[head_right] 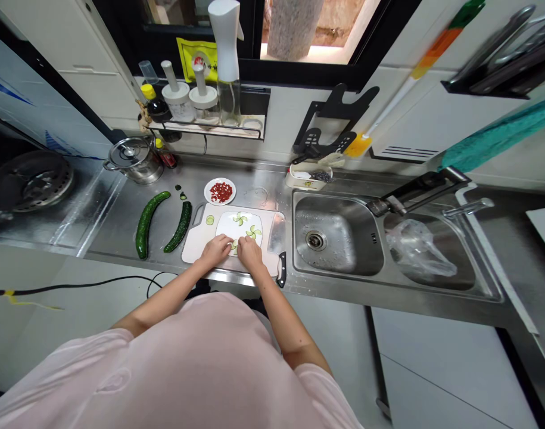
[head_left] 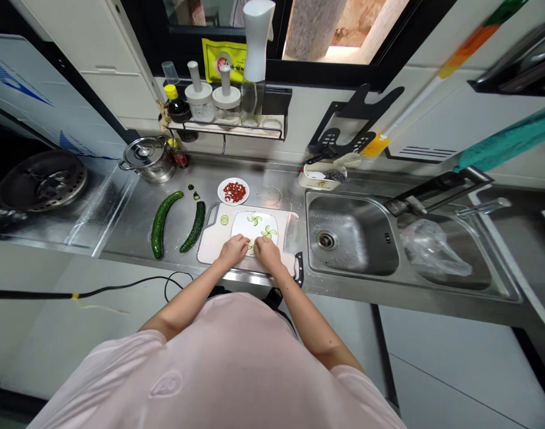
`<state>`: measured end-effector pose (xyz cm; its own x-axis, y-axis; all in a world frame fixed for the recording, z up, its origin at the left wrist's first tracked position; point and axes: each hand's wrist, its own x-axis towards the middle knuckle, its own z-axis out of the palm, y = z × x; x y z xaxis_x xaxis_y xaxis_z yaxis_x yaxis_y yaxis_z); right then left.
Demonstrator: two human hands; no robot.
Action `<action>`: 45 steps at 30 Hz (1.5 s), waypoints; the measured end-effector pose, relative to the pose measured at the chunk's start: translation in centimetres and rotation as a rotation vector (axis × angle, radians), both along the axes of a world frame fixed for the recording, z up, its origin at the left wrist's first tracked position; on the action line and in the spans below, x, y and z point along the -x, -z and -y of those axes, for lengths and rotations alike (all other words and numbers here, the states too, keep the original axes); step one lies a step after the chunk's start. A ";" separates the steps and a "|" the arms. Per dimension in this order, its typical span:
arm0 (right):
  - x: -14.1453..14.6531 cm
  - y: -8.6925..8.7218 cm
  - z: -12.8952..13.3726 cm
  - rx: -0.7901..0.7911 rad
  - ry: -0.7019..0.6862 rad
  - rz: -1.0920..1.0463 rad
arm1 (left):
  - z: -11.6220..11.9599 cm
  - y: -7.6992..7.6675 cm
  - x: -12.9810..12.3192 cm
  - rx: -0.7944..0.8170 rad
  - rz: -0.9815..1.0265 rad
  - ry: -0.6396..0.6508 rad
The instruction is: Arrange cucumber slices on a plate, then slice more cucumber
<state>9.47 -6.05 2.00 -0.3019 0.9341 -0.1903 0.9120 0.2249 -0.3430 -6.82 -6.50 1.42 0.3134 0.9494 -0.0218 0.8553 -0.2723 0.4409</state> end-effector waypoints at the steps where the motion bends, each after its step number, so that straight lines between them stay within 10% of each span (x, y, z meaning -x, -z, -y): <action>1: 0.0 -0.1 0.0 0.003 0.006 -0.003 | -0.2 0.0 0.3 -0.008 0.027 -0.041; 16: -0.7 -0.2 0.6 -0.032 0.082 -0.129 | -4.7 0.8 4.9 -0.044 0.028 -0.599; 45: -1.9 -0.6 -0.2 -0.071 0.103 -0.174 | -6.8 1.5 5.4 0.070 -0.033 -0.696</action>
